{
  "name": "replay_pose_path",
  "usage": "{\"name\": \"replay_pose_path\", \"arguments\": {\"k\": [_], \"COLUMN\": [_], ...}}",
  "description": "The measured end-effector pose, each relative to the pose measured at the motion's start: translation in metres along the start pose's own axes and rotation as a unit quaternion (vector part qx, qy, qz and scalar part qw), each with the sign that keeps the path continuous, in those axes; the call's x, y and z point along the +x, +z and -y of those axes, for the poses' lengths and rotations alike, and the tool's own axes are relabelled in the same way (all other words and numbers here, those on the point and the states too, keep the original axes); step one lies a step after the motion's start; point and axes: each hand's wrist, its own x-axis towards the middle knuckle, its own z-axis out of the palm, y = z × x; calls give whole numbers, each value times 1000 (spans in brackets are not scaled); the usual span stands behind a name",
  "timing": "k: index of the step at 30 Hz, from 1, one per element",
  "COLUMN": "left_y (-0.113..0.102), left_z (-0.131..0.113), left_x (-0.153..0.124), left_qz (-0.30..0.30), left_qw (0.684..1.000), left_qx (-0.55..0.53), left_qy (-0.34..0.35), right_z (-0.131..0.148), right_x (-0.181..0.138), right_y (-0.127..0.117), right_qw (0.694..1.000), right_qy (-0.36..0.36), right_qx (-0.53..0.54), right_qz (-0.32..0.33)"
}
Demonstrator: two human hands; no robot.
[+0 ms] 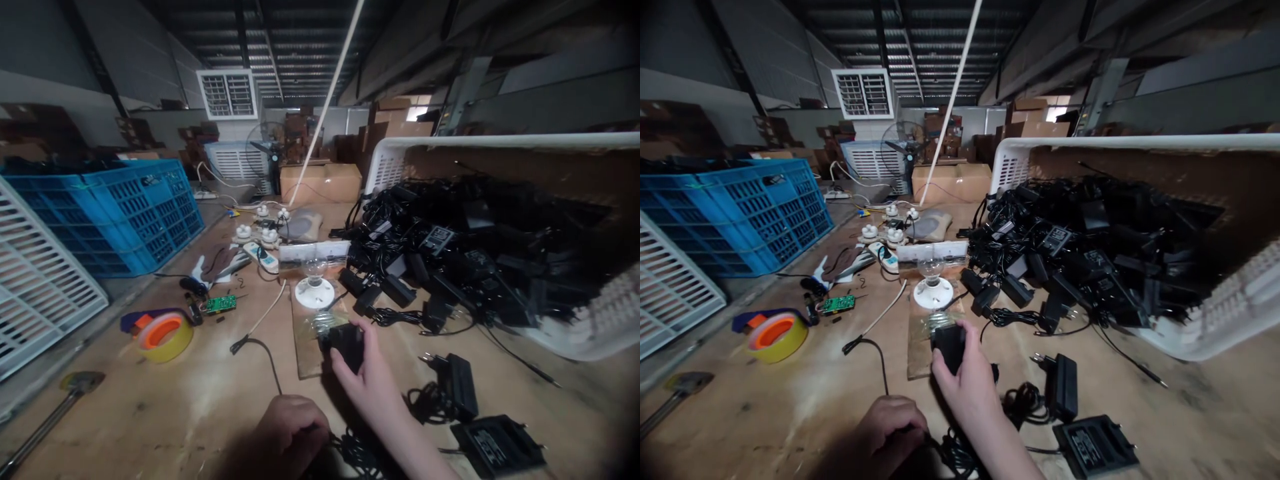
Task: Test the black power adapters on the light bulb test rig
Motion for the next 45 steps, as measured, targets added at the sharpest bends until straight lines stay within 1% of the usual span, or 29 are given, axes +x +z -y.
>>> {"name": "replay_pose_path", "arguments": {"k": [2,4,8,12,16,19,24,28,33,35,39,41,45], "left_y": [1,1,0,1,4,7,12,13,11,12,17,19,20], "left_z": [1,2,3,4,9,13,20,24,24,23,25,28,33], "left_x": [1,3,4,3,2,4,9,12,13,14,14,14,14], "left_qz": [-10,-9,-2,6,13,13,-13,-35,1,-8,-64,-65,-43], "left_qw": [1000,1000,999,998,996,995,990,986,989,989,985,983,984], "left_qx": [-1,1,35,56,83,103,134,136,120,121,113,111,108], "left_qy": [-1,1,2,-20,-20,-5,49,86,89,90,113,128,134], "right_z": [1,0,-1,-1,-3,-4,1,2,1,1,2,3,6], "right_x": [3,3,2,3,4,4,5,5,5,5,5,5,5], "right_y": [5,8,10,10,10,10,9,9,9,9,7,6,9], "right_qw": [999,998,997,997,997,997,998,997,997,997,997,996,997], "right_qy": [8,16,11,8,-7,-5,-8,-4,-1,0,22,30,27], "right_qx": [-42,-62,-72,-74,-78,-70,-55,-61,-60,-60,-53,-50,-49], "right_qz": [-4,-6,3,22,22,32,40,45,47,49,58,63,61]}}
